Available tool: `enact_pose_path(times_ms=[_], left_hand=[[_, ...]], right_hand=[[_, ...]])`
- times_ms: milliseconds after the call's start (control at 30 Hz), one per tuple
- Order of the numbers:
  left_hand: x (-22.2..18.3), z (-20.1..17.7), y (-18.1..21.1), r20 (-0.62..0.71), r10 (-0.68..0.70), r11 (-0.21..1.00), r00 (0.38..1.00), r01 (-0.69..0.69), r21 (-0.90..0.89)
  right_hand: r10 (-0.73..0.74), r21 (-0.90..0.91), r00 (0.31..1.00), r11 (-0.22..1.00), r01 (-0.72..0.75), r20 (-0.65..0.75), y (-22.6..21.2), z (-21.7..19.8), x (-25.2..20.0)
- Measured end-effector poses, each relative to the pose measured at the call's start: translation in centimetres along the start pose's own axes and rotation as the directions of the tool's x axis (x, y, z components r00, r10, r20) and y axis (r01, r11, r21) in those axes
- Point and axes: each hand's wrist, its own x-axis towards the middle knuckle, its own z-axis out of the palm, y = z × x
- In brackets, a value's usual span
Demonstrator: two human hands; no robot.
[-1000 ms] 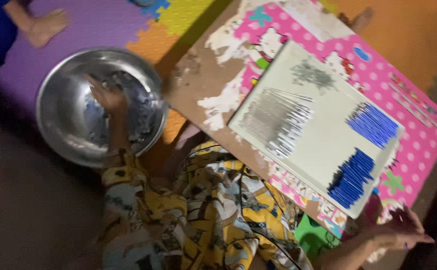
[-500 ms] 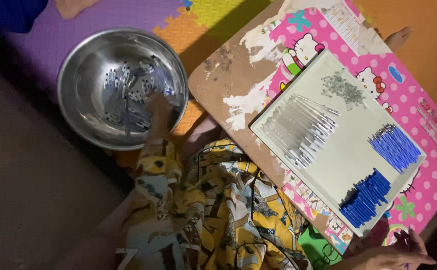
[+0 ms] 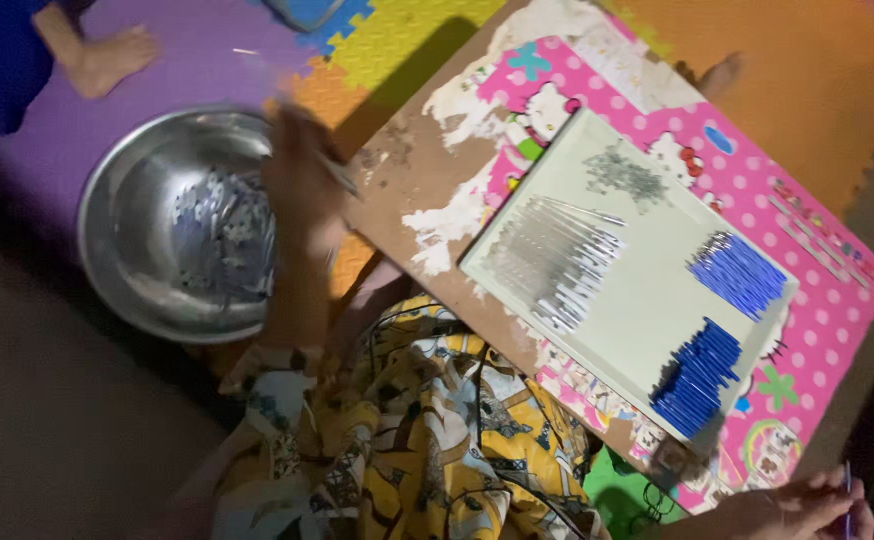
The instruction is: The person assembles ballpoint pens by hand, inserting blue ink cartridges into white pen barrels and placing the finished pens into a metal bowl.
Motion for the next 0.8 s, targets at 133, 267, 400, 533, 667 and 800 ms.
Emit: enact_pose_path(times_ms=[133, 267, 400, 533, 667, 800], left_hand=[[-10.6, 9.0, 0.7, 0.703, -0.095, 0.927, 0.705, 0.319, -0.195], [-16.5, 13.0, -0.2, 0.852, -0.18, 0.672, 0.491, 0.694, -0.258], [-19.4, 15.3, 0.6, 0.927, -0.25, 0.436, 0.28, 0.887, -0.15], [-21.1, 16.2, 0.2, 0.894, -0.229, 0.662, 0.385, 0.735, -0.147], [-22.1, 16.7, 0.0, 0.841, -0.028, 0.885, 0.54, 0.405, -0.23], [-24.8, 15.5, -2.9, 0.814, 0.051, 0.966, 0.579, 0.179, -0.188]], right_hand=[[0.12, 0.021, 0.99, 0.992, -0.122, 0.069, -8.6, 11.0, -6.4], [0.122, 0.006, 0.982, 0.992, -0.124, 0.145, -5.6, 9.2, -6.0], [0.144, 0.234, 0.863, 0.929, -0.286, 0.483, -6.9, 12.3, -8.7], [0.012, 0.317, 0.558, 0.812, -0.49, 0.83, -9.8, 17.5, -10.7], [0.193, 0.108, 0.32, 0.681, -0.724, 0.928, -8.3, 15.8, -13.9], [0.177, 0.253, 0.454, 0.632, -0.732, 0.873, -5.9, 15.7, -15.7]])
